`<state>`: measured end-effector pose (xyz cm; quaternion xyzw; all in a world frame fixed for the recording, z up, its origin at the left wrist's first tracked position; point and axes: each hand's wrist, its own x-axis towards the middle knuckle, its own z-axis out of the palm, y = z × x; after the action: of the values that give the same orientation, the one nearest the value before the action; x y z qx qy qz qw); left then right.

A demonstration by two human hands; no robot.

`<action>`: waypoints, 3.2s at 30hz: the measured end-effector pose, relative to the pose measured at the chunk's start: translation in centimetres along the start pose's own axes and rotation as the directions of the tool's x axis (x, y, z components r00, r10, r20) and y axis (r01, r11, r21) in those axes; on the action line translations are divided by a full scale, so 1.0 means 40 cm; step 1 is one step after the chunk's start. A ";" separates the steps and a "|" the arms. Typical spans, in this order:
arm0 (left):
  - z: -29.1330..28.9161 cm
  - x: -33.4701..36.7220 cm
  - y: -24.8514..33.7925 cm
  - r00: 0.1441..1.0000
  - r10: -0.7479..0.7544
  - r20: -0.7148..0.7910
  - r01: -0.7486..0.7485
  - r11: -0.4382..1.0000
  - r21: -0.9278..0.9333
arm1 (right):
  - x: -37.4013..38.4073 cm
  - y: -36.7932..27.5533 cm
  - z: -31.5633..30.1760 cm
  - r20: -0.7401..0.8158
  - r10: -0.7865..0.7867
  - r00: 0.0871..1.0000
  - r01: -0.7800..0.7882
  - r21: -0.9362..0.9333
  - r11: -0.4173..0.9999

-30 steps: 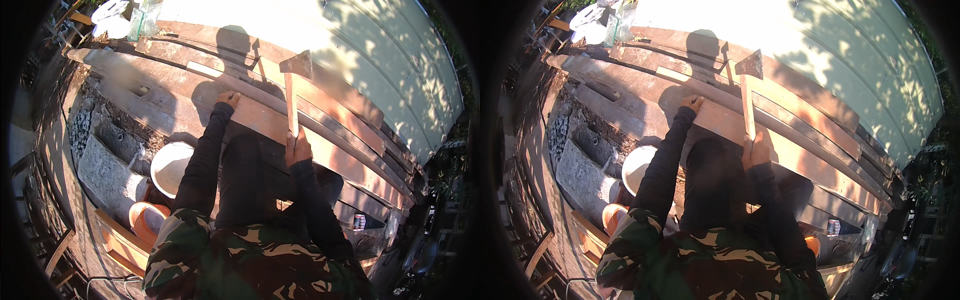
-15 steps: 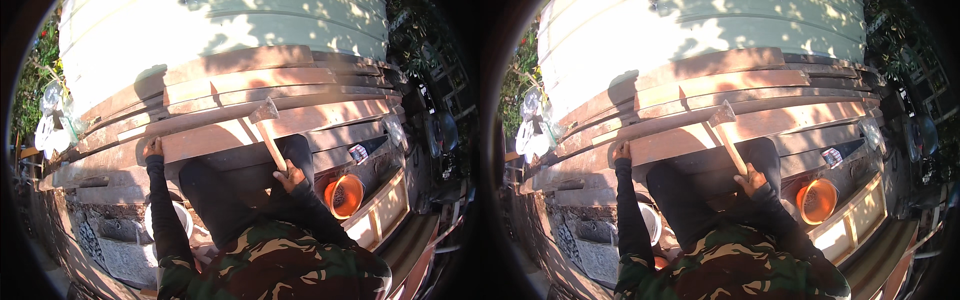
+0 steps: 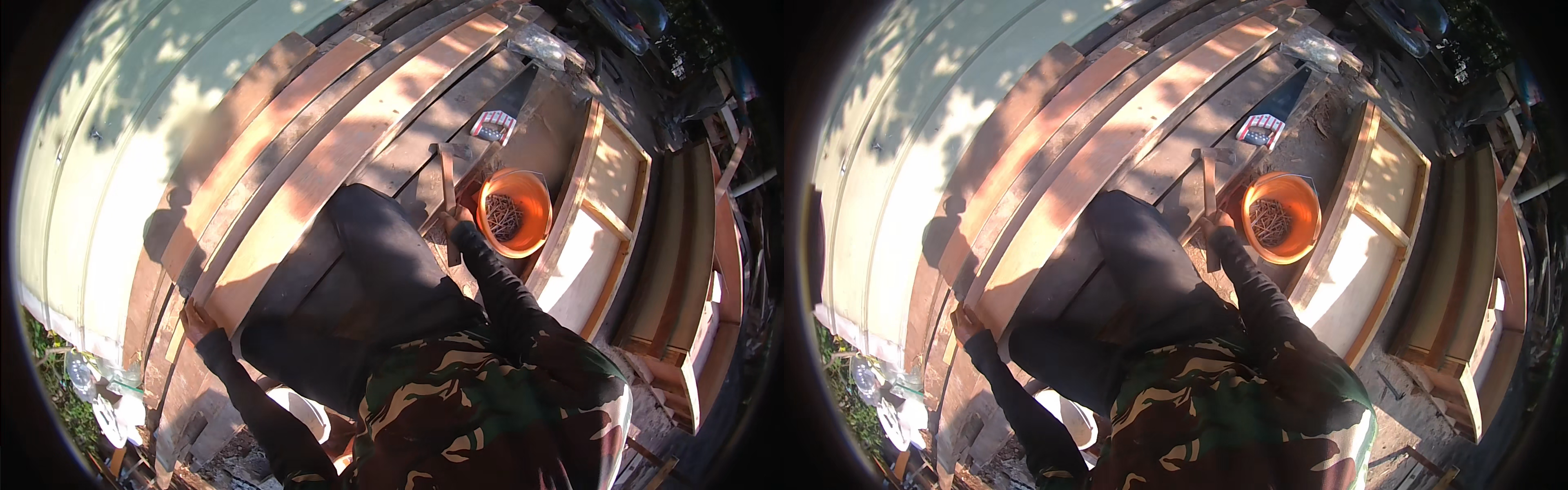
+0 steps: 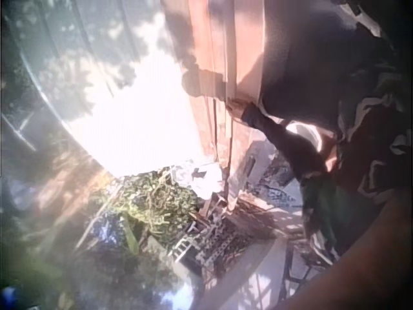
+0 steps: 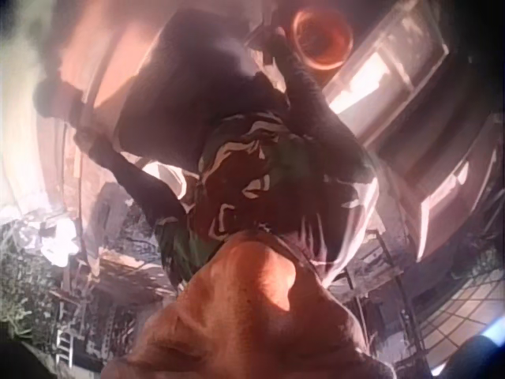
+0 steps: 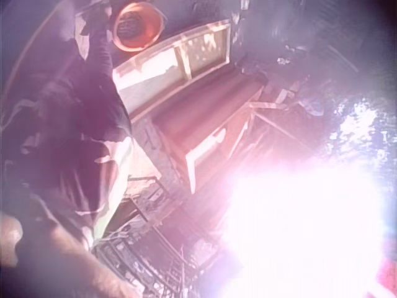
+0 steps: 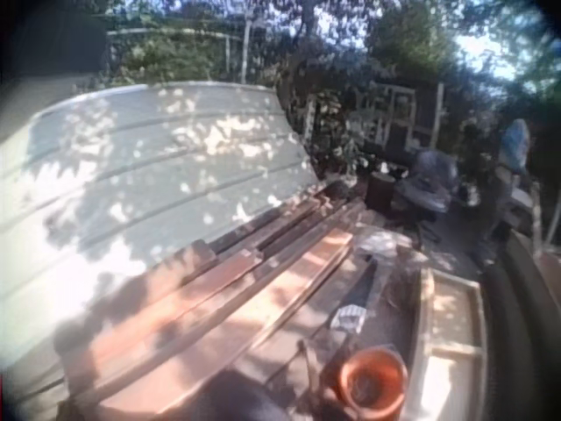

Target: The person aligns long wooden planks, selects nails from a bucket, and hammers them into the wood using a hatchet as a hammer.

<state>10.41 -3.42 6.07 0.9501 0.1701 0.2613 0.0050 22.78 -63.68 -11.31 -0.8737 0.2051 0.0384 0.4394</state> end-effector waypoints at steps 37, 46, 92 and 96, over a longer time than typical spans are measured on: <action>0.023 -0.335 0.603 0.086 0.247 0.965 0.933 -0.360 0.009 | 0.299 0.372 -0.261 0.356 -0.185 0.916 0.401 -0.782 0.477; 0.000 -0.357 0.618 -0.017 0.060 0.998 0.906 -0.422 0.040 | 0.334 0.376 -0.235 0.501 -0.192 0.844 0.536 -0.764 0.359; 0.097 -0.423 0.588 0.067 0.208 0.976 0.891 -0.452 0.035 | 0.346 0.474 -0.305 0.334 -0.124 0.934 0.334 -0.699 0.632; 0.097 -0.441 0.568 0.058 0.201 0.978 0.894 -0.447 0.039 | 0.303 0.286 -0.304 0.419 -0.038 0.907 0.377 -0.771 0.513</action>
<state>5.43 -30.27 -3.78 0.3162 0.3980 -0.2061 0.8362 27.99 -83.21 -15.49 -0.9723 -0.0282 0.2322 -0.0028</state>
